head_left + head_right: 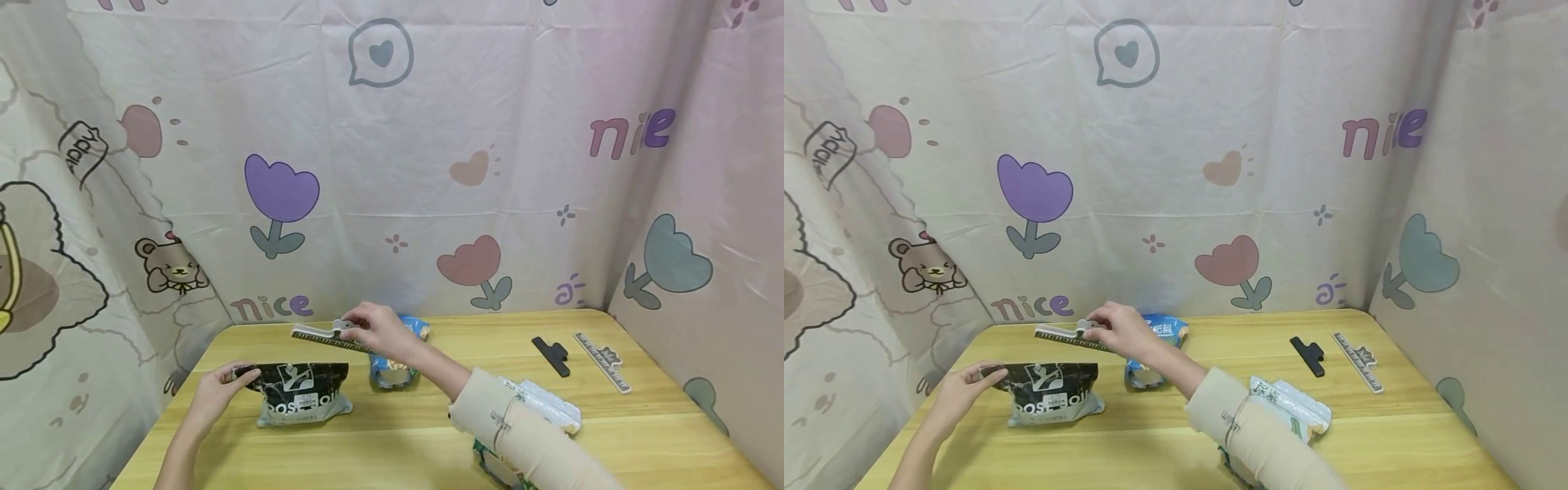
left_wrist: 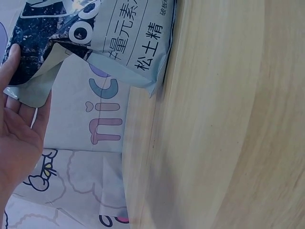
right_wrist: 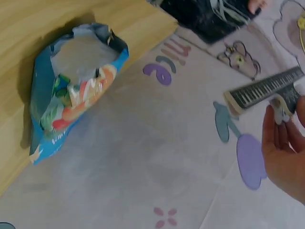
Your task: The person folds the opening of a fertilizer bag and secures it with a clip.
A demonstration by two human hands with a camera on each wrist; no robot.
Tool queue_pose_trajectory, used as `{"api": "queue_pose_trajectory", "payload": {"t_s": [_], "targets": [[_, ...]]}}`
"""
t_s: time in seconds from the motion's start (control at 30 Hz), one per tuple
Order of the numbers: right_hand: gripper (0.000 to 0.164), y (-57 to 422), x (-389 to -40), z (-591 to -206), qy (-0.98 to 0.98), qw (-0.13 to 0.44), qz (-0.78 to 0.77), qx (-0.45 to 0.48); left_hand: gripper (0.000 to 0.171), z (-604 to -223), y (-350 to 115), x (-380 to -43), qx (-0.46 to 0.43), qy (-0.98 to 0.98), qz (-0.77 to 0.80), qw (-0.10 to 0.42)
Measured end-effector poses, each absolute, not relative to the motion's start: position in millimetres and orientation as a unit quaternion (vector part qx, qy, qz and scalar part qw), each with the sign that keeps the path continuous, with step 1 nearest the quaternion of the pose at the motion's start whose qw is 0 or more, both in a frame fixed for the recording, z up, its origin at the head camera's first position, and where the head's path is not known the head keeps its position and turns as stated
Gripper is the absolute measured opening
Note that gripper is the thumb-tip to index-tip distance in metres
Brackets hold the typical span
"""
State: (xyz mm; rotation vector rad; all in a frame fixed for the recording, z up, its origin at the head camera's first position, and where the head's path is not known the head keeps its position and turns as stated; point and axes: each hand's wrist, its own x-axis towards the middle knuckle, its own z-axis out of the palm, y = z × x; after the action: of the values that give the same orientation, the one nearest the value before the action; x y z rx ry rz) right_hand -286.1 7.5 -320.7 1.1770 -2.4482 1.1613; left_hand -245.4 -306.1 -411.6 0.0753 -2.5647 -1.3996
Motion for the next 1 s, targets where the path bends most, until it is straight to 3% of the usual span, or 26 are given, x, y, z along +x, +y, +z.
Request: {"api": "queue_pose_trajectory", "payload": {"t_s": [0.2,0.53,1.0], "targets": [[0.021,-9,-280,-336,-0.816,0.196,0.319,0.441,0.050,-413,-307,-244,0.024,-0.868,-0.483,0.109],[0.011,-30,-286,-363,-0.782,0.320,0.266,0.465,0.053,-413,-306,-244,0.031,-0.872,-0.478,0.100],[0.008,-60,-290,-371,-0.801,0.351,0.177,0.452,0.054,-413,-307,-245,0.029,-0.866,-0.489,0.097]]}}
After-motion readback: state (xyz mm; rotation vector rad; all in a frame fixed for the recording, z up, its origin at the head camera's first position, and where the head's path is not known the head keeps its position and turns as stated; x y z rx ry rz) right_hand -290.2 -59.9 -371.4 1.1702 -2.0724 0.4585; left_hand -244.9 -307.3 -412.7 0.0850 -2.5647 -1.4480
